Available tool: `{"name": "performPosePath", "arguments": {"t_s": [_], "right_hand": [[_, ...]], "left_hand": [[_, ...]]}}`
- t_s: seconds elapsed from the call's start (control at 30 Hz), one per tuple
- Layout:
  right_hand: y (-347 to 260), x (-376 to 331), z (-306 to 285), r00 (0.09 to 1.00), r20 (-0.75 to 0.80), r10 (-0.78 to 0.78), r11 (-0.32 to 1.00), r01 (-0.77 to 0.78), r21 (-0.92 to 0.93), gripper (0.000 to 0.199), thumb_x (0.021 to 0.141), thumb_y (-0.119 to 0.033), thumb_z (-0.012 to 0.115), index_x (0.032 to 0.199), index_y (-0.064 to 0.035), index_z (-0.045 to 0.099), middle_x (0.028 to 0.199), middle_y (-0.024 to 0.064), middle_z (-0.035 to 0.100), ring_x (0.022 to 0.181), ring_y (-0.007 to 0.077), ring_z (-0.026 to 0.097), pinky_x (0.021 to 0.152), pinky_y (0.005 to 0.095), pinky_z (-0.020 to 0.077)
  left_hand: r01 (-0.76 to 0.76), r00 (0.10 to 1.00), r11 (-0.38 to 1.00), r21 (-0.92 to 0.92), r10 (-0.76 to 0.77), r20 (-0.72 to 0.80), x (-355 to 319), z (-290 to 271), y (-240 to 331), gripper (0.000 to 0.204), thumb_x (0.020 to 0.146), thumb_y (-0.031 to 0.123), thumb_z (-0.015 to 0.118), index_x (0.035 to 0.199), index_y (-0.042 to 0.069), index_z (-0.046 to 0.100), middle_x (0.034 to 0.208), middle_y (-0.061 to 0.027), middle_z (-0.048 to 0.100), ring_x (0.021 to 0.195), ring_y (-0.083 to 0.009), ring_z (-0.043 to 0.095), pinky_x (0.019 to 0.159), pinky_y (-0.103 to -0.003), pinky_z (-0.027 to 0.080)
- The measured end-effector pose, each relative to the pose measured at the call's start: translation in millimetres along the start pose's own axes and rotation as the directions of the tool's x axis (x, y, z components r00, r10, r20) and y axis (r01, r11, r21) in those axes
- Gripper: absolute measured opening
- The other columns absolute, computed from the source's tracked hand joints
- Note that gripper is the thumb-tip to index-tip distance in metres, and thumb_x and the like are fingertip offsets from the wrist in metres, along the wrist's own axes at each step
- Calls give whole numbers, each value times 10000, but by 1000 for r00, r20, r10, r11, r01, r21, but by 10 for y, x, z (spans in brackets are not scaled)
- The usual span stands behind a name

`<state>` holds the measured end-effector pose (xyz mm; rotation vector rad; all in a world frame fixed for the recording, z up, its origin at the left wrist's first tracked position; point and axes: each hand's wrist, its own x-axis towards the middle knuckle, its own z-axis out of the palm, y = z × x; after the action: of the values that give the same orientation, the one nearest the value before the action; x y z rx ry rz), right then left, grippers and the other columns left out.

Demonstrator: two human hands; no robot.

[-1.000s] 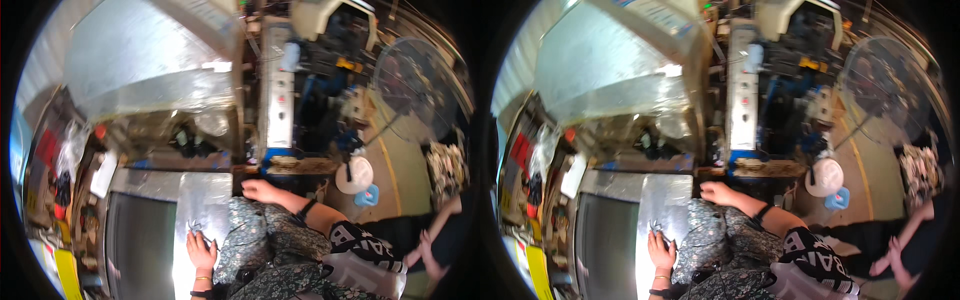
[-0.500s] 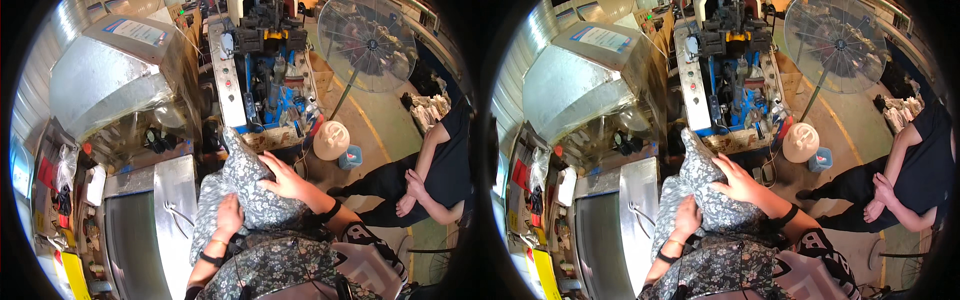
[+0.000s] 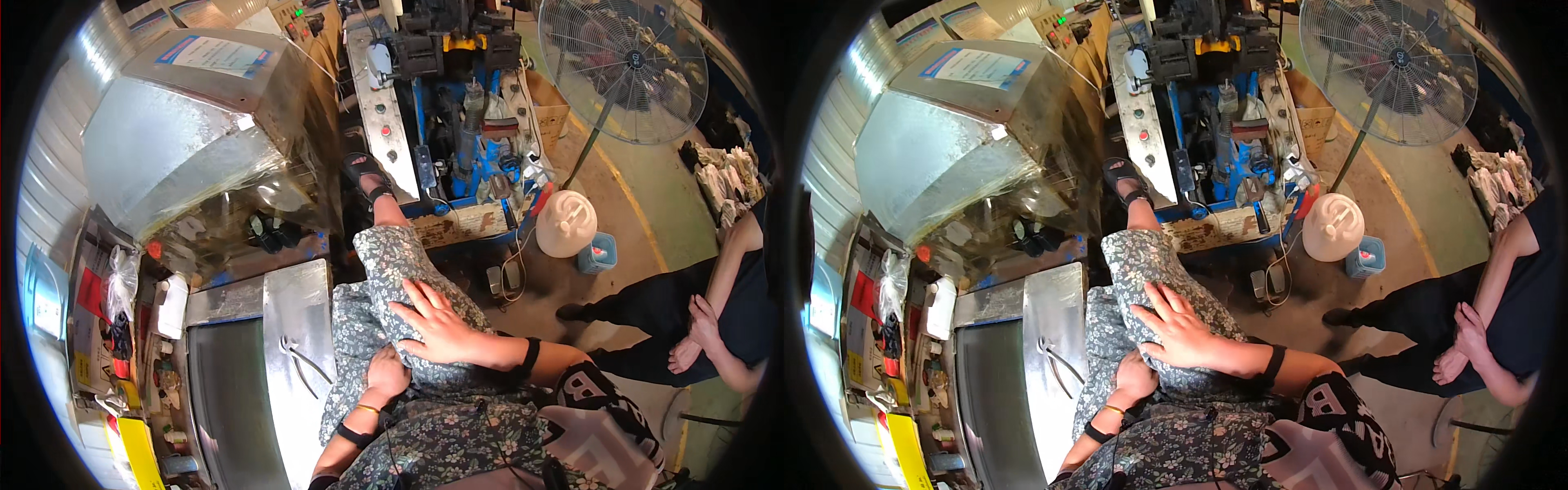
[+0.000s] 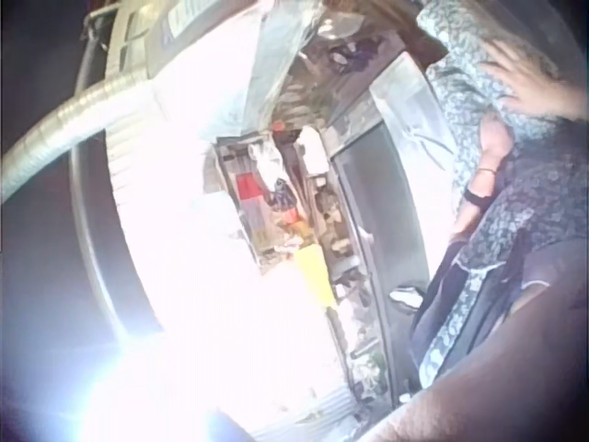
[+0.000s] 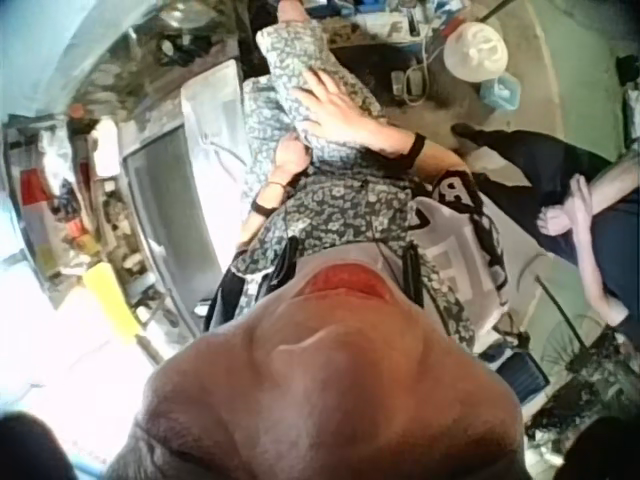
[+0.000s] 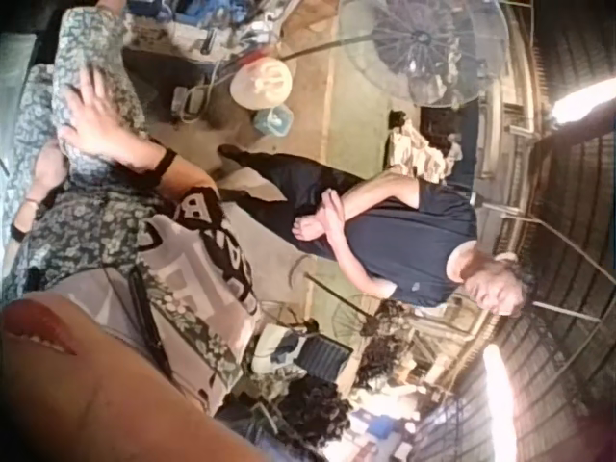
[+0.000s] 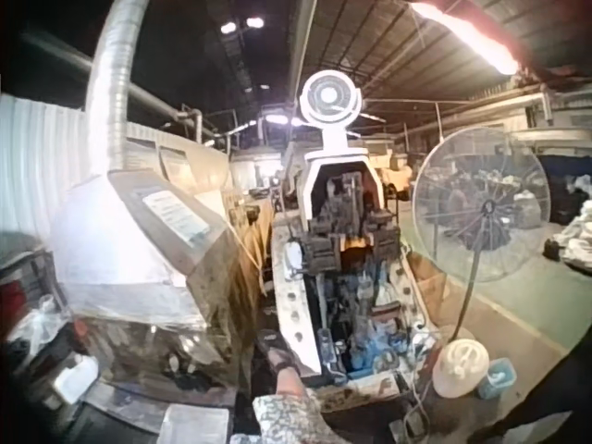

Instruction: Fitting, adjusting, and inspecting shoe uppers and soles on a production line.

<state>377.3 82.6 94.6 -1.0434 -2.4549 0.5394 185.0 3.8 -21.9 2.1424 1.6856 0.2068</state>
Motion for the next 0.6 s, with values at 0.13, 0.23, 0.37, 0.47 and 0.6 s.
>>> {"name": "performPosePath", "arguments": {"t_s": [0.13,0.23,0.37,0.47,0.6], "right_hand": [[55,29,17,1000,-20,-22,999,22,23,706,832,-391,663,1444,-151,407,1555,236,164,1379,465,234,1093,570,254],[89,48,16,1000,-6,-31,998,31,46,691,822,-381,667,1434,-170,425,1555,218,184,1371,453,251,1091,562,262],[159,34,56,1000,-23,-21,997,23,75,659,807,-381,681,1408,-208,475,1544,196,239,1360,412,282,1089,538,271],[199,32,56,999,-38,-13,996,17,86,630,811,-395,671,1387,-201,504,1532,198,267,1345,409,303,1080,534,283],[252,4,116,999,-44,9,994,-5,107,593,825,-409,656,1365,-199,530,1521,188,295,1335,407,315,1071,531,293]], "left_hand": [[37,996,999,22,-38,80,79,-66,80,435,791,220,595,1148,-29,610,1153,-198,634,1144,-341,560,1023,-433,405],[58,995,998,32,-60,80,140,27,41,432,811,251,579,1171,14,606,1178,-177,627,1141,-337,561,1016,-443,405],[84,989,996,34,-87,121,198,62,14,478,823,285,571,1241,54,568,1241,-152,598,1193,-316,528,1036,-434,383],[78,983,996,52,-85,165,230,11,50,537,824,302,572,1304,66,524,1286,-139,571,1248,-292,486,1072,-416,345],[60,970,983,172,-98,221,248,-22,84,575,842,326,557,1360,87,483,1362,-118,519,1297,-273,444,1101,-402,314]]}}
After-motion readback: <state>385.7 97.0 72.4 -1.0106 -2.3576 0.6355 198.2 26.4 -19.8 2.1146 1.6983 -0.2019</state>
